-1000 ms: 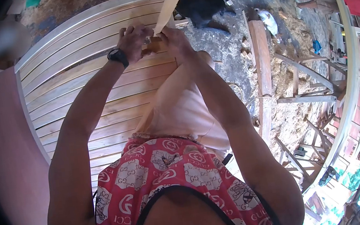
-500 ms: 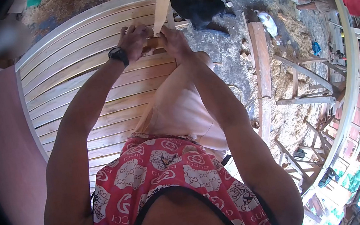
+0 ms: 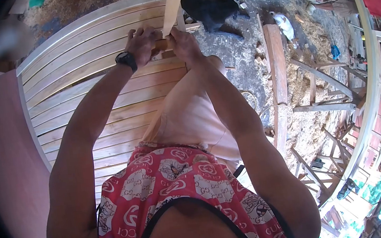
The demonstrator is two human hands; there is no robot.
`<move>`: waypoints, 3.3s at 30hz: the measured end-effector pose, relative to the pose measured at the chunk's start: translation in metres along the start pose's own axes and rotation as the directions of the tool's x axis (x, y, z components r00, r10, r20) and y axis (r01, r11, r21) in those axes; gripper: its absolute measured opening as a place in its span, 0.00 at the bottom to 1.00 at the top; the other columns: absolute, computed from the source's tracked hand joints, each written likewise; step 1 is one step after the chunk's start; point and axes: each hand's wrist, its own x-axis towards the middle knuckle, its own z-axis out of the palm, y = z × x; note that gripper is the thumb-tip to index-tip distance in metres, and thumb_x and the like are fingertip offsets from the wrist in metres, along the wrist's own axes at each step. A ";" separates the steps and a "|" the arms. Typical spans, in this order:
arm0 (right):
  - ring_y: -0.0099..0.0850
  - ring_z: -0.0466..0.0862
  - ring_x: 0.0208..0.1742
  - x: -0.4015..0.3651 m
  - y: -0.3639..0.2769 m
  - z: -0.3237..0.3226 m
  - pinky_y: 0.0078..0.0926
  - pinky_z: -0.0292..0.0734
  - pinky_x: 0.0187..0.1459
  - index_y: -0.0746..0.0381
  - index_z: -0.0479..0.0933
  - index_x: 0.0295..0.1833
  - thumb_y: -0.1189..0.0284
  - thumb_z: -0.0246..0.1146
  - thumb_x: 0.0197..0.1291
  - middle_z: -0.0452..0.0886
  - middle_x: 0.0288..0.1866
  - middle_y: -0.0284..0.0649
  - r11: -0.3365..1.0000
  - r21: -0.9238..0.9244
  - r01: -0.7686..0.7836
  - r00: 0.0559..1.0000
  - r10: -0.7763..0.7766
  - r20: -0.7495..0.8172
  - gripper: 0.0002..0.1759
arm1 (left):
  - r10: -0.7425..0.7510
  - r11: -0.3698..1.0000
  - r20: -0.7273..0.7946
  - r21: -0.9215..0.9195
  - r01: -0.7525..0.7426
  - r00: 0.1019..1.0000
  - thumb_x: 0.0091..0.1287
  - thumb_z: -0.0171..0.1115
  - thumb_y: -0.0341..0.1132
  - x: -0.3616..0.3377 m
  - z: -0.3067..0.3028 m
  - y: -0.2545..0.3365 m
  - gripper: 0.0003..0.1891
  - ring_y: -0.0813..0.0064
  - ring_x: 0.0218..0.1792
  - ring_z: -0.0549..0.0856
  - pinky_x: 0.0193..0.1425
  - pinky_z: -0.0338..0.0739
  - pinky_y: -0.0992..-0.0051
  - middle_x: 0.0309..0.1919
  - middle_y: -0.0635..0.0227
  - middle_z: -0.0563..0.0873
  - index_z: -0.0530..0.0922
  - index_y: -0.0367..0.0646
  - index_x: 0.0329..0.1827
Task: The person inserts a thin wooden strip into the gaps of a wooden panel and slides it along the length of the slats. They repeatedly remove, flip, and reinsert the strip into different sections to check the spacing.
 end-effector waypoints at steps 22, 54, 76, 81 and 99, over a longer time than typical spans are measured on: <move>0.51 0.92 0.52 -0.007 0.007 0.002 0.40 0.88 0.49 0.64 0.79 0.60 0.81 0.68 0.67 0.90 0.49 0.52 0.994 0.097 0.040 0.995 -0.031 -0.097 0.16 | -0.047 0.991 -0.327 -0.131 0.003 0.944 0.66 0.72 0.40 -0.025 0.043 0.014 0.17 0.58 0.70 0.77 0.80 0.62 0.44 0.64 0.65 0.83 0.86 0.49 0.58; 0.60 0.88 0.48 -0.035 -0.009 -0.016 0.56 0.81 0.44 0.61 0.77 0.55 0.75 0.64 0.71 0.88 0.42 0.55 0.996 0.083 -0.013 0.997 0.007 0.081 0.10 | 0.050 0.999 0.027 -0.007 -0.050 0.998 0.55 0.80 0.61 -0.036 0.010 0.020 0.40 0.58 0.67 0.76 0.72 0.64 0.43 0.66 0.67 0.76 0.79 0.56 0.70; 0.34 0.89 0.38 -0.047 0.016 -0.056 0.32 0.82 0.40 0.62 0.81 0.47 0.77 0.67 0.66 0.88 0.36 0.45 0.999 -0.027 -0.038 0.999 0.038 -0.003 0.06 | -0.006 0.998 -0.039 -0.058 0.004 0.999 0.59 0.75 0.61 -0.048 0.008 0.032 0.38 0.60 0.72 0.72 0.76 0.61 0.49 0.66 0.66 0.76 0.79 0.47 0.66; 0.44 0.89 0.43 -0.053 0.019 -0.063 0.37 0.84 0.46 0.62 0.83 0.51 0.79 0.70 0.62 0.87 0.46 0.46 0.994 -0.004 0.110 0.942 -0.103 0.318 0.12 | 0.028 0.997 -0.040 -0.068 -0.030 0.999 0.58 0.75 0.62 -0.049 0.034 0.021 0.39 0.60 0.73 0.71 0.77 0.62 0.49 0.69 0.66 0.75 0.78 0.51 0.69; 0.56 0.89 0.53 -0.049 0.006 -0.062 0.51 0.88 0.53 0.61 0.75 0.62 0.75 0.60 0.68 0.81 0.65 0.50 0.878 -0.329 0.346 0.770 -0.065 0.635 0.18 | 0.055 0.994 -0.265 0.110 -0.027 0.963 0.66 0.65 0.43 -0.046 0.061 0.008 0.28 0.63 0.72 0.74 0.77 0.63 0.52 0.69 0.68 0.76 0.81 0.47 0.70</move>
